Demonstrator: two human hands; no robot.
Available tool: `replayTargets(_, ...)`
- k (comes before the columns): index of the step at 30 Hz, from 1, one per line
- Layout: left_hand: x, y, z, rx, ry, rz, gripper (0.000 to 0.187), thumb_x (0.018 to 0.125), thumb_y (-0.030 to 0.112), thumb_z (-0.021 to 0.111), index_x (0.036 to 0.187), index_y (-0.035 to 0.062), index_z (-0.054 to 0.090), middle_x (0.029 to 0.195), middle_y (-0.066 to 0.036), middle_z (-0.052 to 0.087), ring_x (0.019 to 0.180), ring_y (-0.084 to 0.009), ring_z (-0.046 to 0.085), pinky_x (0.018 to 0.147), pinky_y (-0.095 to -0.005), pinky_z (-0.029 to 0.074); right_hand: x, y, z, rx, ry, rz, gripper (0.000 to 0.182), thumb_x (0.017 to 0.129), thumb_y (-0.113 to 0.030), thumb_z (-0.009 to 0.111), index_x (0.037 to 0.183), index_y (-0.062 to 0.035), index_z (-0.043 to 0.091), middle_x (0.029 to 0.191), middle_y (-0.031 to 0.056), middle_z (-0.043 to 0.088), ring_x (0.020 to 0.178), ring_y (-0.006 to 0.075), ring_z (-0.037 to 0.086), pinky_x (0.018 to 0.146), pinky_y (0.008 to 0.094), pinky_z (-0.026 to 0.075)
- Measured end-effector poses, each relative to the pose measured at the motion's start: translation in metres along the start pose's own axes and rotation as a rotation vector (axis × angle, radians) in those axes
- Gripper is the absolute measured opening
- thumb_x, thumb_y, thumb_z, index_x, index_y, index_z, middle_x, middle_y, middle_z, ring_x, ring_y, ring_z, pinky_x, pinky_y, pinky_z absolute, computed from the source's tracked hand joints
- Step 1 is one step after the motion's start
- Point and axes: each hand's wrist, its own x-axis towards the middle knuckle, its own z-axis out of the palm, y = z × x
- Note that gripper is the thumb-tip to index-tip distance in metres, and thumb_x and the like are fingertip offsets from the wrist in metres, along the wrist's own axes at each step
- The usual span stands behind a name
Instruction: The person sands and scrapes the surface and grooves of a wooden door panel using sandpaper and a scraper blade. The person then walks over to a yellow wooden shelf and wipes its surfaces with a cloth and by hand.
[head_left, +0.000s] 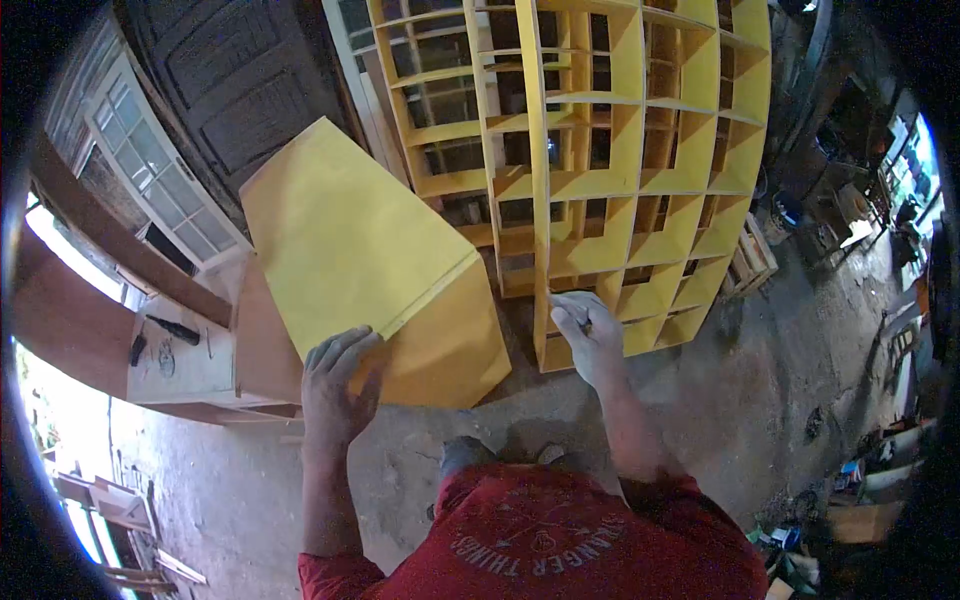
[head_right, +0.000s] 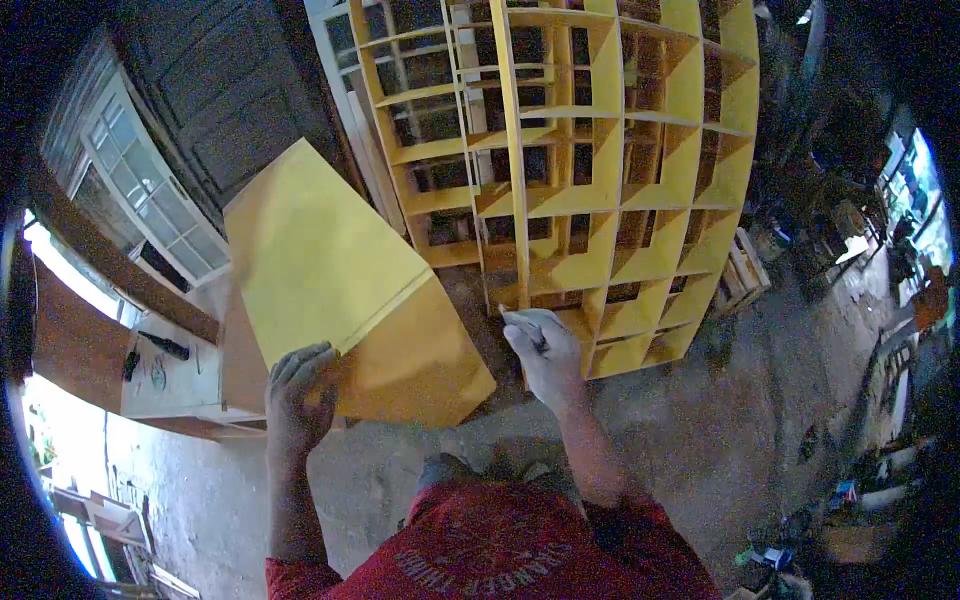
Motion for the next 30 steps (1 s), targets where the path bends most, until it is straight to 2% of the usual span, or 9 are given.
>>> replayTargets(6,0.051,-0.045,-0.011,-0.223,-0.195,0.317,0.05,0.087,0.017,0.082,0.136,0.0094,0.074,0.148,-0.015,0.069,0.143,-0.0386,0.06,0.126,-0.0571,0.04,0.087,-0.051,0.077,0.001,-0.159,0.006,0.037,0.111,-0.028,0.066,0.134,-0.0002,0.075,0.127,0.0166,0.08,0.116,0.0223,0.076,0.104,0.0358,0.057)
replayTargets(10,0.062,-0.067,-0.007,-0.309,-0.266,0.354,0.053,0.088,0.022,0.081,0.139,0.0106,0.073,0.151,-0.015,0.066,0.147,-0.0391,0.056,0.128,-0.0614,0.035,0.129,-0.07,0.118,-0.052,-0.266,-0.038,0.042,0.113,-0.033,0.062,0.134,0.0005,0.074,0.125,0.0179,0.08,0.119,0.0247,0.076,0.105,0.0342,0.057)
replayTargets(11,0.064,-0.071,-0.005,-0.298,-0.265,0.362,0.053,0.088,0.023,0.08,0.139,0.011,0.073,0.151,-0.015,0.066,0.147,-0.0391,0.056,0.128,-0.0616,0.035,0.12,-0.076,0.119,-0.096,-0.317,0.025,0.036,0.111,-0.026,0.064,0.134,-0.0004,0.074,0.133,0.0182,0.077,0.13,0.0307,0.071,0.114,0.0409,0.053)
replayTargets(14,0.063,-0.082,-0.006,-0.35,-0.272,0.378,0.054,0.09,0.025,0.078,0.142,0.0117,0.072,0.153,-0.015,0.065,0.149,-0.039,0.054,0.129,-0.0619,0.034,0.078,-0.071,0.126,-0.658,-0.136,-0.555,0.034,0.105,-0.019,0.068,0.135,-0.0022,0.073,0.141,0.0162,0.072,0.14,0.0361,0.063,0.123,0.0507,0.044)
replayTargets(15,0.062,-0.083,-0.005,-0.381,-0.269,0.383,0.054,0.09,0.025,0.078,0.143,0.0118,0.072,0.154,-0.015,0.064,0.149,-0.039,0.054,0.129,-0.0619,0.033,0.064,-0.068,0.133,-0.671,-0.091,-0.508,0.037,0.101,-0.016,0.07,0.137,-0.0066,0.071,0.144,0.0127,0.069,0.147,0.0358,0.055,0.128,0.0577,0.037)
replayTargets(20,0.064,-0.085,-0.007,-0.388,-0.296,0.436,0.051,0.096,0.024,0.072,0.145,0.0091,0.069,0.156,-0.016,0.061,0.151,-0.0394,0.051,0.131,-0.0619,0.029,0.03,-0.083,0.143,-0.736,-0.256,-0.57,0.037,0.103,-0.018,0.069,0.139,-0.0128,0.072,0.145,0.0074,0.07,0.151,0.0313,0.053,0.127,0.0593,0.032)
replayTargets(23,0.063,-0.085,-0.007,-0.387,-0.287,0.452,0.05,0.096,0.024,0.071,0.144,0.0073,0.068,0.155,-0.018,0.062,0.15,-0.0403,0.051,0.131,-0.062,0.028,0.051,-0.079,0.125,-0.948,-0.077,-0.613,0.038,0.099,-0.02,0.07,0.137,-0.0153,0.075,0.145,0.0038,0.069,0.151,0.0274,0.052,0.126,0.0619,0.032)
replayTargets(27,0.07,-0.082,-0.003,-0.382,-0.279,0.485,0.051,0.096,0.023,0.071,0.144,0.0055,0.067,0.155,-0.019,0.06,0.151,-0.0414,0.049,0.132,-0.062,0.027,0.014,-0.073,0.147,-0.886,-0.317,-0.661,0.043,0.095,-0.018,0.067,0.137,-0.0191,0.075,0.145,0.0033,0.069,0.146,0.0279,0.057,0.128,0.0607,0.029)
replayTargets(30,0.065,-0.084,-0.002,-0.375,-0.278,0.5,0.052,0.096,0.023,0.071,0.145,0.0041,0.066,0.155,-0.02,0.06,0.151,-0.0419,0.049,0.132,-0.0623,0.027,0.057,-0.06,0.1,-1.23,0.032,-0.678,0.042,0.096,-0.016,0.063,0.136,-0.0196,0.074,0.142,0.003,0.07,0.143,0.0275,0.059,0.127,0.0576,0.032)
